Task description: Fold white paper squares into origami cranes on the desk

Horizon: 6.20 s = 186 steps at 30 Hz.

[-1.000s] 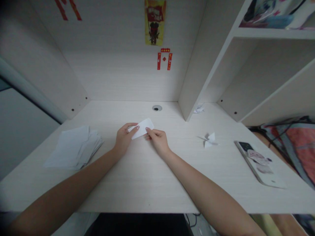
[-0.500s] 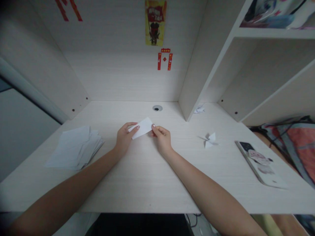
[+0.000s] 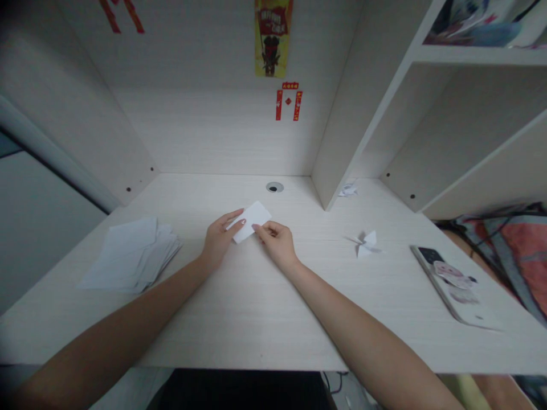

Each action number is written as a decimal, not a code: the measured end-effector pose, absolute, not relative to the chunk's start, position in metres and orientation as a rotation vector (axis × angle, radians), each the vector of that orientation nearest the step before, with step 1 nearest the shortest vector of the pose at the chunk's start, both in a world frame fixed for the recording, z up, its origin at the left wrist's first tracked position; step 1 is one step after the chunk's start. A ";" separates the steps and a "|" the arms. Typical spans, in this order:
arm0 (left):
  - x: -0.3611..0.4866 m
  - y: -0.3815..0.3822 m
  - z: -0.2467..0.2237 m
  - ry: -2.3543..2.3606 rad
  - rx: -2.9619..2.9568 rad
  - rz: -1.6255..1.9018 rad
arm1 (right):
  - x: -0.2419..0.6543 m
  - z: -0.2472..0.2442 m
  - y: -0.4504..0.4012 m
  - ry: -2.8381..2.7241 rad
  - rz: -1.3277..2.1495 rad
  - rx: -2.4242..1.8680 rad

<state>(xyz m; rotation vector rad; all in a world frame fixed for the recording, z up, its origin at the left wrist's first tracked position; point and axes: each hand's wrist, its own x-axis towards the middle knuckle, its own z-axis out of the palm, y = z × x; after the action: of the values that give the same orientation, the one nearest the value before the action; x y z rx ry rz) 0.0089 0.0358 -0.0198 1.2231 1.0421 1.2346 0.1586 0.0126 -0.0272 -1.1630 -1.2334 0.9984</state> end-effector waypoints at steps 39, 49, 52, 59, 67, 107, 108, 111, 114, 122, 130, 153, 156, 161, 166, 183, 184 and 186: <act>0.009 0.032 -0.025 1.149 1.226 1.242 | 0.158 -0.024 0.010 -1.513 1.103 -1.166; 0.009 0.032 -0.023 1.138 1.172 1.258 | 0.158 -0.025 0.010 -1.511 1.067 -1.222; 0.010 0.032 -0.023 1.147 1.167 1.267 | 0.159 -0.025 0.011 -1.512 1.032 -1.259; 0.011 0.033 -0.023 1.146 1.155 1.286 | 0.159 -0.027 0.012 -1.499 0.955 -1.307; 0.009 0.033 -0.023 1.183 1.123 1.331 | 0.157 -0.032 0.015 -1.343 1.131 -1.215; 0.013 0.032 -0.009 0.961 1.285 1.195 | 0.165 -0.029 0.019 -1.229 0.859 -1.190; 0.013 0.032 -0.010 0.967 1.311 1.191 | 0.165 -0.030 0.018 -1.226 0.866 -1.183; 0.012 0.034 -0.015 1.022 1.350 1.200 | 0.164 -0.033 0.019 -1.236 0.891 -1.171; 0.011 0.037 -0.020 1.057 1.333 1.195 | 0.164 -0.034 0.018 -1.273 0.804 -1.182; 0.011 0.035 -0.018 0.996 1.383 1.138 | 0.162 -0.022 0.008 -1.640 0.473 -1.139; 0.012 0.037 -0.017 0.875 1.380 1.084 | 0.160 -0.024 0.006 -1.629 0.536 -1.200; 0.011 0.041 -0.021 0.887 1.369 1.111 | 0.160 -0.025 0.010 -1.567 0.780 -1.058; 0.011 0.041 -0.021 0.884 1.358 1.111 | 0.160 -0.026 0.011 -1.524 0.828 -1.024; 0.011 0.042 -0.022 0.882 1.346 1.113 | 0.161 -0.027 0.013 -1.486 0.912 -1.012; 0.012 0.041 -0.018 0.889 1.326 1.124 | 0.162 -0.030 0.014 -1.467 0.949 -0.992; 0.009 0.043 -0.021 0.959 1.106 1.244 | 0.170 -0.029 0.013 -1.460 0.780 -1.126; 0.009 0.043 -0.021 0.946 1.075 1.264 | 0.170 -0.028 0.014 -1.456 0.814 -1.113; 0.008 0.044 -0.021 0.943 1.020 1.295 | 0.171 -0.026 0.015 -1.414 0.925 -1.064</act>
<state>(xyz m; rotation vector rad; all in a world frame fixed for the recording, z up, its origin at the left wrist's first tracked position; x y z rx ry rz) 0.0077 0.0437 -0.0212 1.0197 0.9426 1.2953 0.1710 0.0150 -0.0259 -1.0642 -1.4141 0.9253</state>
